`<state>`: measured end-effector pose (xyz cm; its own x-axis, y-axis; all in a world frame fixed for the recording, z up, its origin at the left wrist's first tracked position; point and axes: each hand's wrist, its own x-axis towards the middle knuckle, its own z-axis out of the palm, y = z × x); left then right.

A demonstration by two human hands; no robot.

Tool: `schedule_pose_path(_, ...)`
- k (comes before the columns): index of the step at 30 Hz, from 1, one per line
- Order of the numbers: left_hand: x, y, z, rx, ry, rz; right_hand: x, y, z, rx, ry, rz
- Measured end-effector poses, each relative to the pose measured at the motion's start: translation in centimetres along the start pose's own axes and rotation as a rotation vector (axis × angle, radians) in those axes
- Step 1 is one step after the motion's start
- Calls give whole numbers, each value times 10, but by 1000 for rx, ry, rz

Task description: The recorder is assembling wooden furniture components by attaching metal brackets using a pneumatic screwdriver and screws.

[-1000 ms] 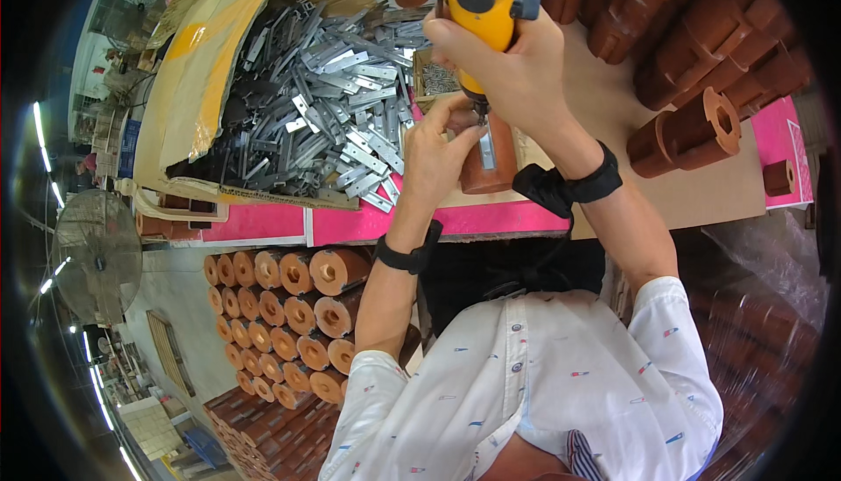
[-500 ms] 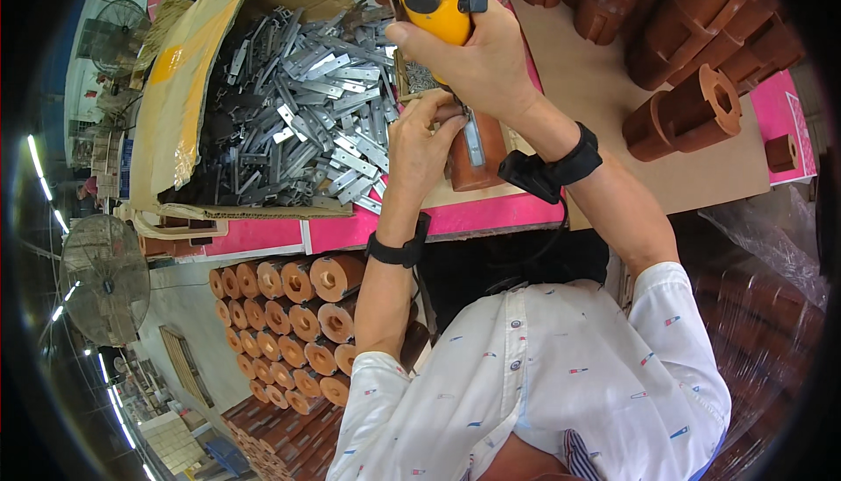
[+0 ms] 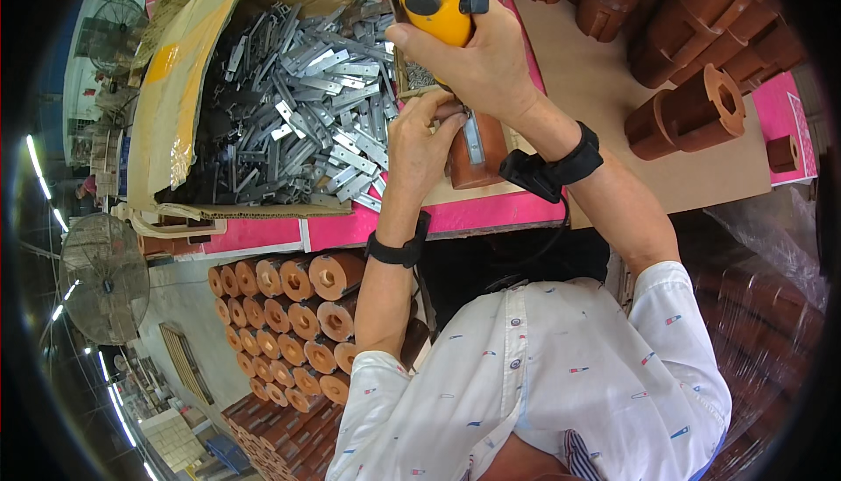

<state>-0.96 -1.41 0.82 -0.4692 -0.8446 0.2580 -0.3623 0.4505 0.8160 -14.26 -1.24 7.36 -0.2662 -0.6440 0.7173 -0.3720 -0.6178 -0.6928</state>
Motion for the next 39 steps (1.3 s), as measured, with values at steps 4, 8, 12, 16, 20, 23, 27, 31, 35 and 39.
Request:
schedule_pose_path(4,-1,0,1,12,12,19,-1,0,-1,-4,-21,13)
schedule_pose_path(8,-4,2,-1,21,-56,-117,-4,3,0,8,-60,14)
schedule_pose_path(12,-17,10,-8,31,-155,13,-7,3,0,3,-77,21)
schedule_pose_path(16,-24,5,-3,-80,-313,-32,-9,3,4,104,-54,19)
schedule_pose_path(20,-27,-2,1,-36,-315,-52,-11,6,5,142,-88,67)
schedule_pose_path(23,-27,-1,3,-21,-310,-61,-7,-2,-1,144,-122,122)
schedule_pose_path(27,-26,1,3,-17,-293,-44,-8,-1,1,138,-109,110)
schedule_pose_path(31,-27,-1,4,-7,-291,-55,-7,0,1,137,-113,95)
schedule_pose_path(35,-27,0,4,-12,-286,-47,-6,0,0,128,-111,96)
schedule_pose_path(39,-26,2,4,-3,-292,-62,-6,-1,-2,132,-117,90)
